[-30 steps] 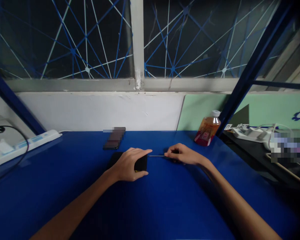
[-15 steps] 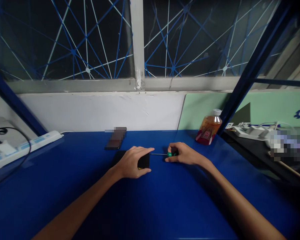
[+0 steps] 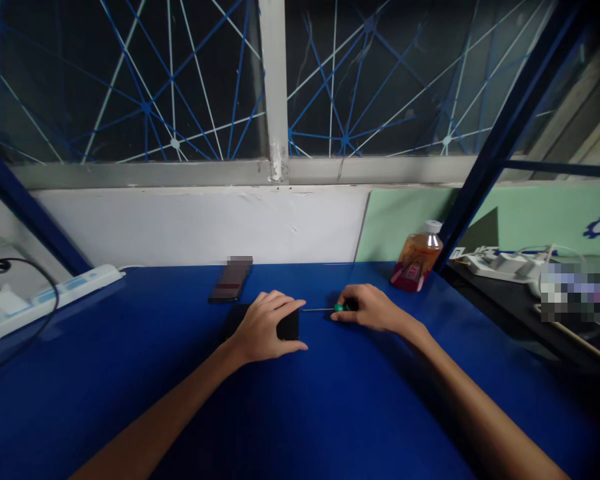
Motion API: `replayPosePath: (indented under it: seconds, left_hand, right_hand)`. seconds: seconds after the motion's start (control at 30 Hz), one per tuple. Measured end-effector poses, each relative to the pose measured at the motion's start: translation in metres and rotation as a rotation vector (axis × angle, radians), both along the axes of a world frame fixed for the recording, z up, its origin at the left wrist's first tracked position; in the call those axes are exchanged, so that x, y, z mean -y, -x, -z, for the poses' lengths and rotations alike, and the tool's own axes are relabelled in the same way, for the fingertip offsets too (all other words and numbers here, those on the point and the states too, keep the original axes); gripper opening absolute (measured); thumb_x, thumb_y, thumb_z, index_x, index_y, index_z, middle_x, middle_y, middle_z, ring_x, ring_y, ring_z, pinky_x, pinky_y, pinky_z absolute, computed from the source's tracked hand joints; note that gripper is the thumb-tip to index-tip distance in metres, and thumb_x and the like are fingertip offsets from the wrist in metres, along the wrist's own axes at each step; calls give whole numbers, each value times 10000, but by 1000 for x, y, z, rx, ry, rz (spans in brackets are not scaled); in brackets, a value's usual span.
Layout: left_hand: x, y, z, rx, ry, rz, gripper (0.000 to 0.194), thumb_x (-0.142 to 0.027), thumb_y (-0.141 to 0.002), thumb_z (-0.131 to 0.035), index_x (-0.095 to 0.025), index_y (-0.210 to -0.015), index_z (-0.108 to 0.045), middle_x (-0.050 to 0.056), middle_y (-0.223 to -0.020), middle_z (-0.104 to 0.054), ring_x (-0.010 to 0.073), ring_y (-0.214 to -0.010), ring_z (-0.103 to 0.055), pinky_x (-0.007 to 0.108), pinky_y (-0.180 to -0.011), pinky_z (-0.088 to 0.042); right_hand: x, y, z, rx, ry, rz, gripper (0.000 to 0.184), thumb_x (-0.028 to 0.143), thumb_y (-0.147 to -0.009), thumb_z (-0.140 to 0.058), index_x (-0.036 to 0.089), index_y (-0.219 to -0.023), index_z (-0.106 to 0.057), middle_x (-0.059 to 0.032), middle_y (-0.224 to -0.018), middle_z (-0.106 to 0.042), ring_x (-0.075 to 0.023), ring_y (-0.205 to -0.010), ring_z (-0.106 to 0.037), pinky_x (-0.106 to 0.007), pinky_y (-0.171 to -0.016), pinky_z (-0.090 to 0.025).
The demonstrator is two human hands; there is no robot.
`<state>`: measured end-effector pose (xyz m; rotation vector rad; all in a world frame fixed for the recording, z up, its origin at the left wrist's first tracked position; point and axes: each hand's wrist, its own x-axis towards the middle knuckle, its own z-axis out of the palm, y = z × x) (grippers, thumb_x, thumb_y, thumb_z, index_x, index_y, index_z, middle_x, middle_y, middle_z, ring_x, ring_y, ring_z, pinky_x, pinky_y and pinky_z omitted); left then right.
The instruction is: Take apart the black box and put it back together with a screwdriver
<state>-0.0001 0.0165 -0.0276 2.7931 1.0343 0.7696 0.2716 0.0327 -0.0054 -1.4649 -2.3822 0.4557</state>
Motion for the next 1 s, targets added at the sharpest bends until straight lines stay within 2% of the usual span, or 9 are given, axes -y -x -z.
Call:
replayPosePath:
  seconds: [0.27,0.4,0.5,0.6,0.73,0.87,1.0]
  left_hand:
    - [0,0,0,12,-1,16,733,-629,-694,-697,-269,-1307,-522,87,-1182,-642,310,-1057,-558,471,-872,-395]
    - [-1,1,-3,41,45,6,839,-711,-601,-712,-257,-1287,-546,87,-1162,-660,317,-1058,-572,484,-890,-397]
    - [-1,0,-4,47,63,-6,841,-727,-578,-714,-242,-1252,-581,91,-1157,-661,317,-1064,-570,481,-890,-404]
    - [-1,1,-4,30,69,-12,802,-724,-595,-707,-240,-1227,-601,92,-1169,-649,314,-1063,-563,479,-889,-408]
    - [-1,1,-4,19,87,-11,781,-714,-607,-708,-260,-1233,-598,84,-1171,-637,308,-1063,-554,477,-886,-415]
    - [-2,2,-5,24,107,-14,805,-709,-589,-725,-245,-1234,-599,90,-1167,-636,309,-1075,-547,479,-895,-422]
    - [-1,1,-3,16,100,-26,806,-706,-593,-726,-243,-1241,-596,93,-1180,-629,307,-1088,-541,485,-922,-416]
  right_hand:
    - [5,6,3,69,29,-2,287,414,-713,-731,209,-859,-594,-5,-697,-626,-149,-605,-519,-257,-528,-262]
    - [9,9,1,44,-47,5,257,457,-820,-612,209,-887,-607,-12,-682,-628,-145,-596,-518,-266,-545,-263]
    - [9,8,0,33,-70,-11,219,403,-883,-529,213,-927,-629,-11,-684,-634,-136,-586,-514,-270,-561,-274]
    - [6,6,2,41,-66,-22,242,426,-862,-563,216,-944,-651,-23,-746,-657,-155,-641,-547,-272,-580,-299]
    - [1,4,4,89,-97,-14,295,490,-784,-656,205,-854,-677,-49,-832,-665,-188,-726,-581,-276,-602,-327]
    - [3,5,2,121,-174,-5,241,431,-754,-706,207,-839,-675,-44,-877,-661,-186,-755,-589,-265,-599,-327]
    - [7,7,-1,144,-177,-9,215,405,-765,-700,214,-859,-671,-26,-838,-676,-173,-731,-595,-257,-576,-308]
